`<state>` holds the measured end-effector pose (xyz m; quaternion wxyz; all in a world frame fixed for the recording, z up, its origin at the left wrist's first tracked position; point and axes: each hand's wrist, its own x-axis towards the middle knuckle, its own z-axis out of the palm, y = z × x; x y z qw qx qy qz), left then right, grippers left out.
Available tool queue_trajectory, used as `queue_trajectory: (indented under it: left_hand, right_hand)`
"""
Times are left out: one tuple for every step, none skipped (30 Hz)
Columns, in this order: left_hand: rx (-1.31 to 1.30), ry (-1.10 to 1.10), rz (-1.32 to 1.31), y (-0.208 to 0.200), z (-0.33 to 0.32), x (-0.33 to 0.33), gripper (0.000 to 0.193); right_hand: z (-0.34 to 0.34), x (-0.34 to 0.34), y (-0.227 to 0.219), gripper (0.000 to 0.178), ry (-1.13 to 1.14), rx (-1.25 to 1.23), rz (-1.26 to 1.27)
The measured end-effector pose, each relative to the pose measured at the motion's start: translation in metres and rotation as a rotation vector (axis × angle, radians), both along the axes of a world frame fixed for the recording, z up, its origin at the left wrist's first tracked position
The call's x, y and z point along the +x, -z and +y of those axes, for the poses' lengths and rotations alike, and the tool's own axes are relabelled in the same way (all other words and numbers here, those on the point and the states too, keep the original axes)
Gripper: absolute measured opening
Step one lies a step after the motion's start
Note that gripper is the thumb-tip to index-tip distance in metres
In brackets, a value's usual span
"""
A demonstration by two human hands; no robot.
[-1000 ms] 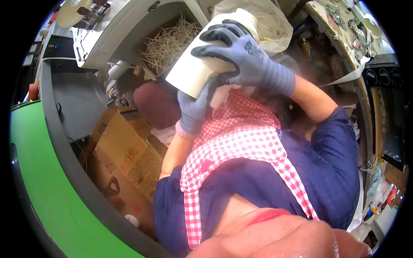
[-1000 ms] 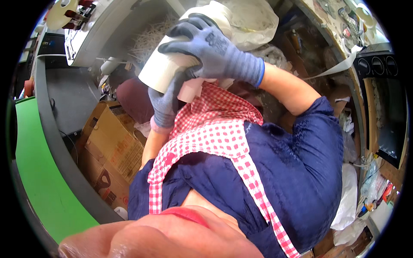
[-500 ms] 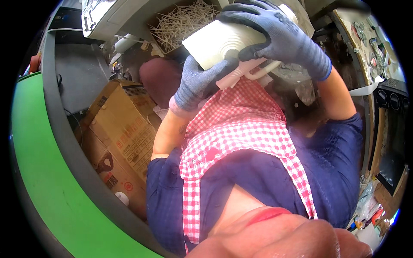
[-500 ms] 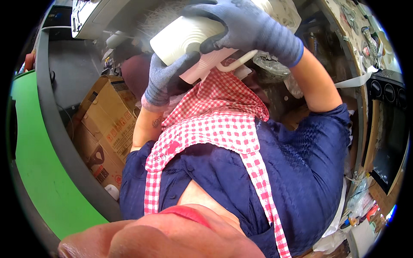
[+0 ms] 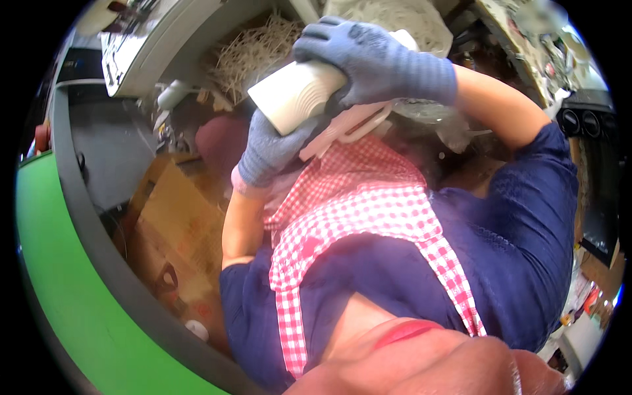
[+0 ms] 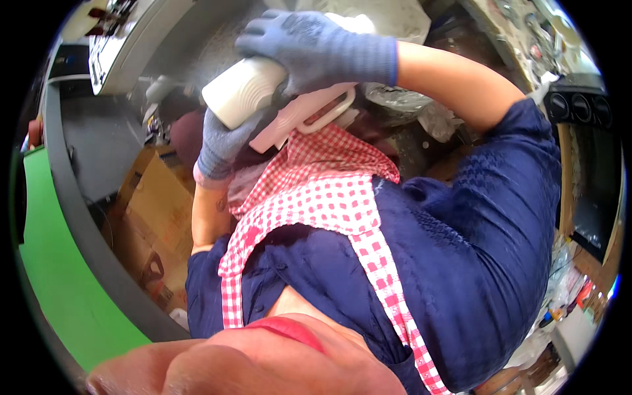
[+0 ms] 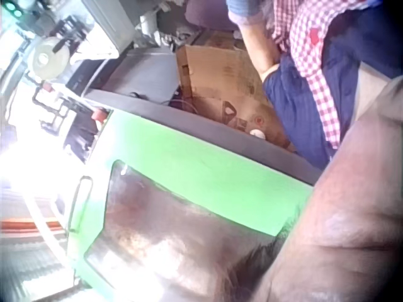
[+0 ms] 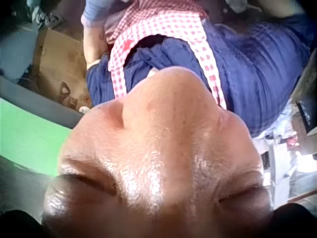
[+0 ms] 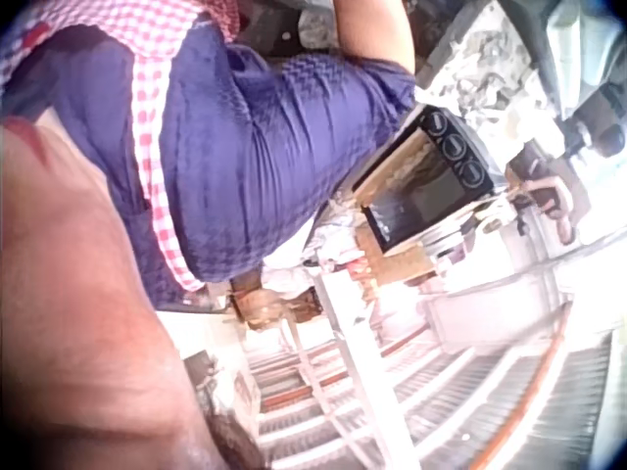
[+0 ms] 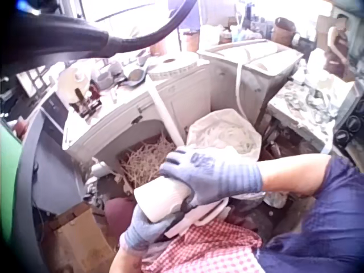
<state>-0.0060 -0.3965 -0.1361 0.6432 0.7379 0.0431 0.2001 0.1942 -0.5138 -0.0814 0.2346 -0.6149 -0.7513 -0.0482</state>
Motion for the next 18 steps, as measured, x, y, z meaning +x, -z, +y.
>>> queue_trajectory:
  left_hand:
    - [0.039,0.018,0.014,0.003,0.004,-0.002,0.051]
    - [-0.018,0.02,0.028,-0.003,-0.001,0.0,0.05]
    - [-0.074,0.025,0.043,-0.009,-0.007,-0.002,0.05]
    - [-0.143,0.039,0.07,-0.012,-0.008,-0.007,0.049]
    - [-0.196,0.077,0.102,-0.017,-0.003,-0.003,0.049]
    - [-0.153,0.073,0.057,-0.011,0.001,0.002,0.048]
    - [-0.155,0.052,0.057,0.001,0.007,0.001,0.049]
    - [-0.127,0.02,0.02,0.006,0.006,0.002,0.05]
    - [-0.101,-0.014,-0.018,0.01,0.005,0.001,0.05]
    - [-0.057,-0.035,-0.02,0.013,0.004,0.002,0.05]
    - [-0.014,-0.047,-0.013,0.004,-0.002,0.004,0.049]
    - [0.072,-0.04,-0.032,-0.009,-0.009,0.0,0.045]
    - [0.071,-0.031,-0.016,-0.013,-0.011,-0.004,0.042]
    - [0.131,-0.008,-0.029,-0.017,-0.011,-0.001,0.045]
    - [0.191,0.01,-0.044,-0.021,-0.012,0.0,0.049]
    - [0.197,0.043,-0.022,-0.025,-0.015,0.001,0.047]
    - [0.198,0.06,-0.008,-0.027,-0.018,0.003,0.046]
    - [0.339,0.086,-0.05,-0.027,-0.015,0.005,0.042]
  right_hand:
    - [0.002,0.003,0.0,0.072,-0.006,0.01,-0.02]
    - [0.001,0.008,-0.008,0.074,-0.038,-0.042,-0.021]
    - [0.001,0.01,-0.011,0.078,-0.07,-0.102,-0.005]
    - [0.005,0.011,-0.014,0.08,-0.11,-0.18,0.029]
    - [0.007,0.018,-0.016,0.081,-0.125,-0.245,0.068]
    - [0.008,0.024,-0.014,0.077,-0.133,-0.236,0.088]
    - [0.011,0.023,-0.01,0.073,-0.156,-0.238,0.111]
    - [0.011,0.023,-0.013,0.074,-0.156,-0.198,0.029]
    - [0.009,0.016,-0.012,0.072,-0.149,-0.13,-0.052]
    - [0.002,0.01,-0.014,0.071,-0.13,-0.076,-0.055]
    - [-0.006,0.005,-0.014,0.07,-0.103,-0.023,-0.049]
    - [-0.009,0.004,-0.01,0.069,-0.11,0.0,-0.05]
    - [-0.011,-0.004,-0.019,0.068,-0.09,-0.1,-0.073]
    - [-0.017,-0.008,-0.027,0.067,-0.07,-0.116,-0.083]
    - [-0.02,-0.012,-0.033,0.067,-0.05,-0.131,-0.091]
    - [-0.021,-0.012,-0.03,0.066,-0.051,-0.149,-0.095]
    - [-0.019,-0.01,-0.029,0.066,-0.065,-0.174,-0.107]
    - [-0.024,-0.011,-0.033,0.066,-0.058,-0.17,-0.134]
